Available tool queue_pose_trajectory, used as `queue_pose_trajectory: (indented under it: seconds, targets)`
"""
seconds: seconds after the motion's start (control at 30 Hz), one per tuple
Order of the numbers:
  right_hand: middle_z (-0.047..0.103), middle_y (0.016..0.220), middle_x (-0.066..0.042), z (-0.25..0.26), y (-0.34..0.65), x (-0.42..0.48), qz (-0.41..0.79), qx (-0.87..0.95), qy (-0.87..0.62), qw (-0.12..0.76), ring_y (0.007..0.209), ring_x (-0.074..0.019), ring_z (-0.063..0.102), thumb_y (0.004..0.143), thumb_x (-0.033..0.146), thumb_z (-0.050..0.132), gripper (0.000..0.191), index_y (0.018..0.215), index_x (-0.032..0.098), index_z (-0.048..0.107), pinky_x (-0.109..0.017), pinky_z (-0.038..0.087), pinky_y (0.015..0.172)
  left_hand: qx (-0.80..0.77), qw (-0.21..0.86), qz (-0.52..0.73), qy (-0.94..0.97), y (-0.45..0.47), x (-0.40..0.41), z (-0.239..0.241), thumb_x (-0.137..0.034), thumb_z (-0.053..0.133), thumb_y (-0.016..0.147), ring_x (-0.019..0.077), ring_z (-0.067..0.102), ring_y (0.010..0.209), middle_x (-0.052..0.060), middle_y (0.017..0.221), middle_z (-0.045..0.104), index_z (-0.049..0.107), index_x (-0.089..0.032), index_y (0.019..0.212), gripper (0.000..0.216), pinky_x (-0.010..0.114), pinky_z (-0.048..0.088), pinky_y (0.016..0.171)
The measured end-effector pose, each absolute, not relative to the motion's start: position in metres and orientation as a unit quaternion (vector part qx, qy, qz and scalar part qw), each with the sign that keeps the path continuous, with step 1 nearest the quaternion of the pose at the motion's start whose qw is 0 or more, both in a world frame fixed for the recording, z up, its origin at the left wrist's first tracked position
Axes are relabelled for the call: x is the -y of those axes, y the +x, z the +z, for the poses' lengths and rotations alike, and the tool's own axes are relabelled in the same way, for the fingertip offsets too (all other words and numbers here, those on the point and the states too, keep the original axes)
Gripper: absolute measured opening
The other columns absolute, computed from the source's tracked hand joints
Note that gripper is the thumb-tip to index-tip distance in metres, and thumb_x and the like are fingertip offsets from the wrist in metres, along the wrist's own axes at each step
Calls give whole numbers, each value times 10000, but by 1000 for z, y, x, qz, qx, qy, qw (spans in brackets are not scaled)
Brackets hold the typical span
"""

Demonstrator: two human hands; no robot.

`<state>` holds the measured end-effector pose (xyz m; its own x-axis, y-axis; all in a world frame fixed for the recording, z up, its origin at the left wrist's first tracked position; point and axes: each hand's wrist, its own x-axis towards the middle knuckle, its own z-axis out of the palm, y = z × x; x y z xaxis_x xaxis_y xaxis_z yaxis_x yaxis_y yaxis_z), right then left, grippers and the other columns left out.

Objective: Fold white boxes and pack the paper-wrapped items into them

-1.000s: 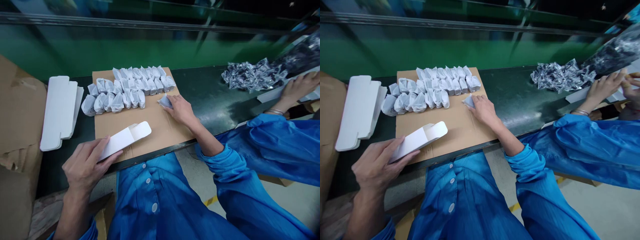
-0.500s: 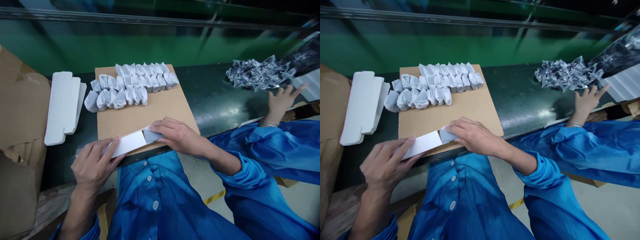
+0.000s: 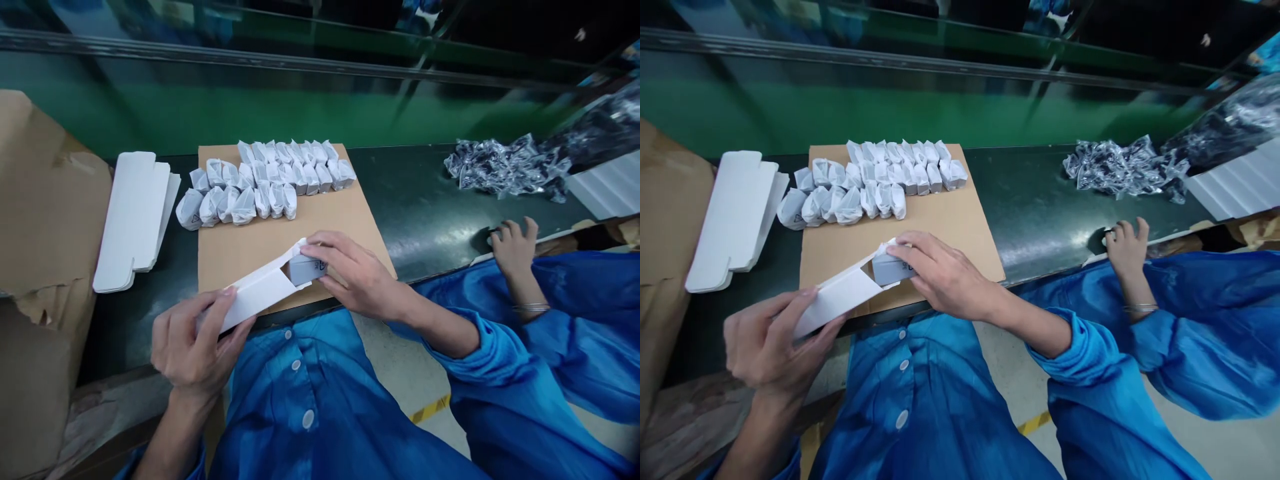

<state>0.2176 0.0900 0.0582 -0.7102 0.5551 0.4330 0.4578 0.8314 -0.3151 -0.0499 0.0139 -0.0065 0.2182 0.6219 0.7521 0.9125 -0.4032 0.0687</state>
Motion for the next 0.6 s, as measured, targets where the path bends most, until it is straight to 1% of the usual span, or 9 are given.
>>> queue_pose_trajectory:
  seconds: [0.07, 0.13, 0.2, 0.27, 0.3, 0.37, 0.43, 0.53, 0.6]
  targets:
    - [605, 1273, -174, 58, 217, -89, 72, 932, -255, 246, 1207, -244, 563, 924, 53, 457, 432, 1352, 105, 481, -428, 536, 994, 520, 182, -355, -755, -46, -18, -6, -267, 783, 755, 294, 667, 872, 142, 994, 704, 570, -184, 1215, 514, 415, 503, 766]
    - [640, 1227, -181, 58, 216, -89, 25, 947, -224, 228, 1109, -236, 608, 949, 55, 438, 368, 1307, 77, 518, -405, 573, 910, 540, 127, -327, -765, -40, -23, -2, -315, 728, 799, 299, 671, 925, 133, 1024, 709, 540, -184, 1195, 457, 416, 503, 797]
    - [662, 1186, -187, 56, 214, -87, -29, 951, -205, 230, 1039, -225, 634, 970, 64, 426, 310, 1252, 47, 554, -381, 588, 864, 548, 87, -298, -777, -32, -29, 4, -445, 700, 819, 289, 681, 926, 130, 1031, 720, 543, -159, 1184, 490, 394, 500, 791]
    - [678, 1154, -174, 54, 212, -84, -75, 949, -183, 245, 1024, -221, 649, 985, 99, 447, 270, 1210, 33, 581, -372, 592, 889, 539, 71, -287, -789, -22, -33, 13, -570, 674, 813, 269, 692, 865, 119, 995, 732, 578, -141, 1171, 568, 367, 492, 744]
    - [683, 1144, -162, 53, 211, -82, -95, 946, -172, 257, 1034, -222, 653, 988, 122, 464, 259, 1195, 34, 592, -371, 590, 911, 532, 66, -290, -793, -18, -35, 17, -588, 658, 820, 256, 694, 829, 106, 964, 738, 604, -145, 1141, 550, 357, 486, 720]
    - [690, 1116, -148, 51, 209, -78, -123, 941, -149, 279, 1059, -232, 659, 980, 149, 502, 247, 1168, 31, 612, -370, 587, 947, 521, 60, -306, -795, -10, -38, 24, -525, 631, 866, 229, 688, 763, 74, 883, 743, 648, -164, 1039, 401, 341, 472, 686]
    - [693, 1091, -156, 51, 209, -75, -128, 937, -139, 294, 1072, -242, 665, 958, 133, 537, 245, 1152, 9, 622, -375, 586, 968, 514, 63, -330, -789, -4, -39, 27, -434, 615, 894, 208, 676, 711, 52, 810, 737, 660, -176, 935, 266, 330, 456, 655]
    - [698, 1082, -178, 55, 211, -69, -100, 939, -144, 296, 1079, -251, 672, 932, 98, 562, 263, 1156, -25, 624, -378, 592, 971, 508, 64, -367, -777, 0, -37, 25, -384, 601, 892, 196, 663, 681, 45, 776, 726, 652, -179, 901, 212, 322, 447, 638]
    - [707, 1091, -176, 59, 212, -65, -92, 941, -148, 290, 1071, -255, 680, 929, 99, 563, 276, 1169, -19, 632, -375, 601, 961, 508, 59, -389, -767, 0, -35, 23, -364, 573, 895, 197, 657, 681, 46, 767, 716, 640, -185, 900, 192, 324, 446, 639]
